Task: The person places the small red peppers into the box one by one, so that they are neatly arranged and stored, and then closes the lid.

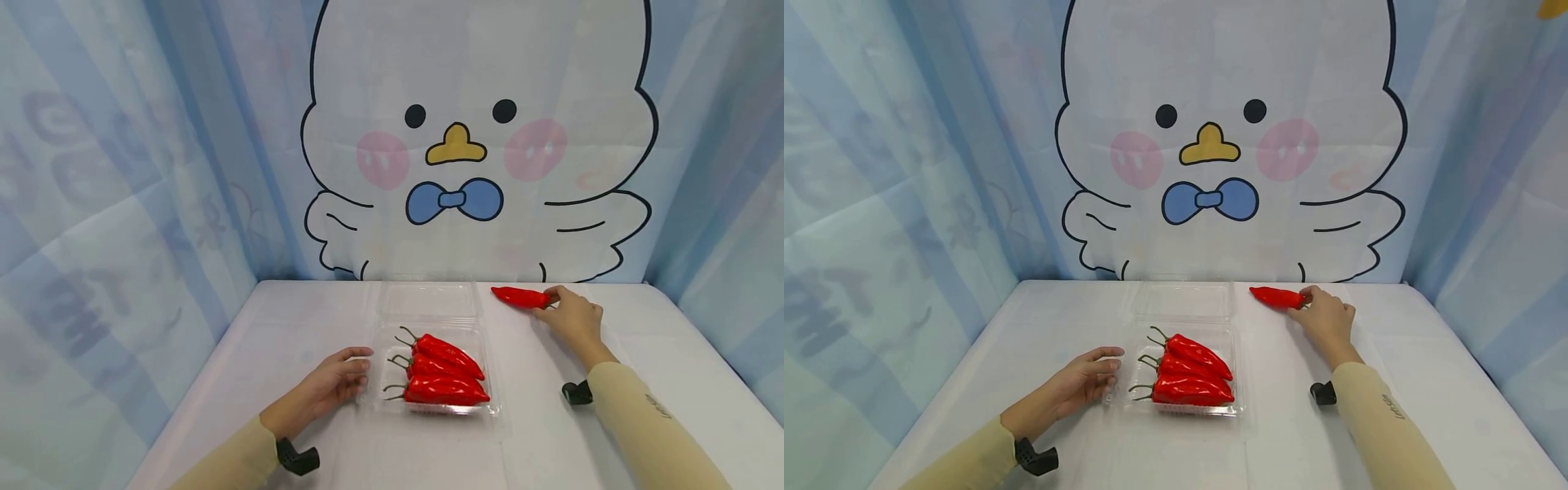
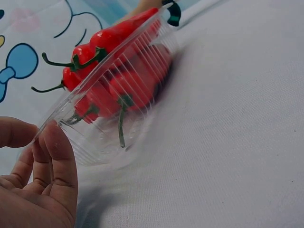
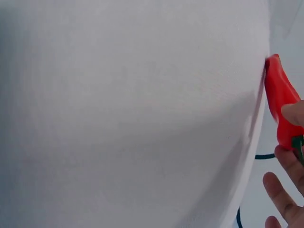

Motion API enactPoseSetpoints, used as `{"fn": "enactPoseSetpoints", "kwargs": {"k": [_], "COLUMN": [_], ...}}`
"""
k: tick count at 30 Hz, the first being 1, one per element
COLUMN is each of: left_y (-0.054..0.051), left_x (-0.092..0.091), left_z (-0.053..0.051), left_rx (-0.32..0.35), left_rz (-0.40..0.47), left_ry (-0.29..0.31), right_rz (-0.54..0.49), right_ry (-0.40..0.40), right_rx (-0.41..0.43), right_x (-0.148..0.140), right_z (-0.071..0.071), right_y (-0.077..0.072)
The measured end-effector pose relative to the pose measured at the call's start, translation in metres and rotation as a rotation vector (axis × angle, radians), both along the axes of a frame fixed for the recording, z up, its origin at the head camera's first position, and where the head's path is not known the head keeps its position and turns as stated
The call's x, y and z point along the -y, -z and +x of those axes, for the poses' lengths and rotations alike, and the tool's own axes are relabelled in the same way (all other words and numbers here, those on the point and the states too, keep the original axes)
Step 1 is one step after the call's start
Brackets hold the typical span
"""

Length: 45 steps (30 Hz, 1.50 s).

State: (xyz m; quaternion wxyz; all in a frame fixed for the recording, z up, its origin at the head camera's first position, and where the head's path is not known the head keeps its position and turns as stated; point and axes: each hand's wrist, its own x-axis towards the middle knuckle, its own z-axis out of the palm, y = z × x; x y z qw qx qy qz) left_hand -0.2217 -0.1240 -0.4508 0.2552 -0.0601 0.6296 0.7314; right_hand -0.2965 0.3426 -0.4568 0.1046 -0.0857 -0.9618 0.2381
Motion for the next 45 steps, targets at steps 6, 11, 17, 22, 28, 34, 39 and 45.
{"fn": "enactPoseSetpoints", "kwargs": {"k": [6, 11, 17, 22, 28, 34, 39, 45], "left_y": [-0.001, -0.001, 0.0, 0.0, -0.001, 0.0, 0.001, 0.001], "left_x": [0.0, 0.0, 0.0, 0.0, 0.0, 0.0, -0.001, 0.0], "left_z": [0.0, 0.0, 0.0, 0.0, 0.0, 0.0, 0.0, -0.001], "left_rx": [0.0, 0.0, 0.0, 0.003, 0.004, 0.0, 0.0, 0.0], "left_rz": [-0.01, -0.013, -0.01, -0.002, 0.008, 0.004, 0.003, -0.001], "left_ry": [-0.006, -0.006, -0.008, -0.009, -0.006, -0.006, -0.006, 0.0], "right_rz": [-0.049, -0.112, -0.248, -0.326, -0.372, -0.511, -0.637, -0.323], "right_ry": [-0.002, 0.012, 0.026, 0.027, 0.027, 0.098, 0.083, -0.122], "right_rx": [-0.059, -0.105, -0.122, -0.122, -0.17, -0.227, -0.114, 0.14], "right_x": [0.0, 0.003, 0.01, 0.015, 0.016, 0.019, 0.026, 0.04], "right_z": [0.001, 0.003, 0.003, 0.003, 0.003, 0.001, 0.0, -0.002], "right_y": [-0.006, -0.011, -0.018, -0.023, -0.024, -0.03, -0.031, -0.02]}}
